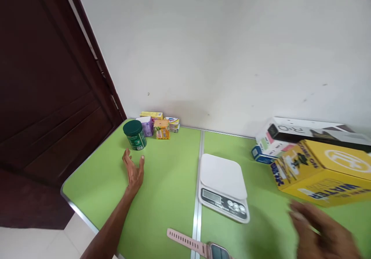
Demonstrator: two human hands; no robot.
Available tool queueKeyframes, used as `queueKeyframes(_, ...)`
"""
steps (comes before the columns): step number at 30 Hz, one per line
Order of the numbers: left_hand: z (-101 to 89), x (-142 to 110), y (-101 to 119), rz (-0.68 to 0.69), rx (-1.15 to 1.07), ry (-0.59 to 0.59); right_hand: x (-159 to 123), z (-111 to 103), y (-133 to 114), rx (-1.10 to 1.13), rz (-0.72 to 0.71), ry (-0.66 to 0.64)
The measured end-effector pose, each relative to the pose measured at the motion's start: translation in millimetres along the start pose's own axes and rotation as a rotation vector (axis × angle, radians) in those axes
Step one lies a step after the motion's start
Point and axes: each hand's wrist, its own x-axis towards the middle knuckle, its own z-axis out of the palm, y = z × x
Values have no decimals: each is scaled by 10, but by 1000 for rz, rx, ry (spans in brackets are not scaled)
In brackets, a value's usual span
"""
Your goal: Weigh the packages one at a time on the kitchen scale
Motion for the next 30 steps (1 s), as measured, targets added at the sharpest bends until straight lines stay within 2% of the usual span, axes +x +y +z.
queueKeyframes(2, -30, 237, -204, -103, 24, 10, -217, 493, -413, 113, -59, -233)
queueKeyframes(4, 52, 439, -303, -177, 6, -39, -407, 1094, -761, 205, -102, -577)
queueKeyframes(5, 113, 528, -326, -200, -15, -58, -487, 1408, -901, 230, -110, -704)
queueKeyframes(7, 235, 677, -349, -225, -77, -64, -605, 2017, -1123, 283, -115, -885)
queueKeyframes(9, 326, 781, -376, -236, -146, -53, -660, 2558, -1301, 300, -124, -953)
queueKeyframes(11, 383, 838, -424, -234, -206, -36, -667, 3005, -1455, 279, -101, -980)
queueKeyframes(13, 418, 863, -485, -233, -241, -14, -650, 3355, -1582, 265, -80, -993)
queueKeyframes(15, 440, 879, -542, -218, -240, -1, -635, 3612, -1665, 270, -63, -983)
queueKeyframes(18, 450, 907, -595, -192, -173, -4, -638, 3841, -1702, 301, -42, -916)
queueKeyframes(22, 423, 904, -598, -159, -1, 18, -664, 3888, -1648, 338, -64, -821)
queueKeyframes(26, 397, 748, -501, -103, 92, -8, -669, 3663, -1526, 297, -106, -773)
queueKeyframes(30, 421, 454, -233, -57, 76, -82, -629, 3185, -1419, 239, -119, -702)
